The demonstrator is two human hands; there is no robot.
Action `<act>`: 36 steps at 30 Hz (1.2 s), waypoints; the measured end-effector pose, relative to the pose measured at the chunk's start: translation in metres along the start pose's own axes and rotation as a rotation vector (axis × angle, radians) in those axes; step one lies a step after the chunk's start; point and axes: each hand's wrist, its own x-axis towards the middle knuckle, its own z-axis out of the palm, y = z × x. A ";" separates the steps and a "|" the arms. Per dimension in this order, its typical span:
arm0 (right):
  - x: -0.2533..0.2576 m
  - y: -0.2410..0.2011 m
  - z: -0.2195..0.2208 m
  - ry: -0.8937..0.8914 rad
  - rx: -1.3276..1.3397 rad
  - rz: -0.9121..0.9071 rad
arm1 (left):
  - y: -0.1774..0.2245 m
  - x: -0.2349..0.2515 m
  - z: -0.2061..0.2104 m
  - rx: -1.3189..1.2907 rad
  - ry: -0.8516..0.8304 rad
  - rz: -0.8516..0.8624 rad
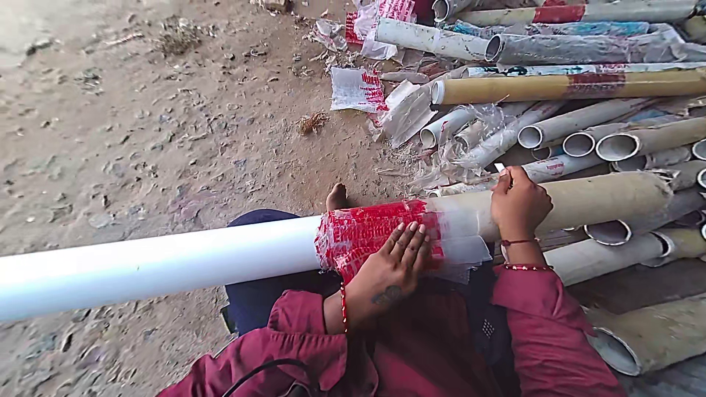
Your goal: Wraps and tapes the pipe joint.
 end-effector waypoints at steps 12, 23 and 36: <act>-0.018 0.008 -0.004 0.041 0.001 0.010 | -0.021 -0.051 -0.021 0.014 -0.008 -0.245; -0.051 0.037 0.006 0.371 0.198 -0.077 | -0.038 -0.066 0.002 -0.044 0.256 0.185; -0.064 0.046 0.019 0.518 0.281 -0.186 | -0.055 -0.110 -0.027 -0.370 0.519 -0.518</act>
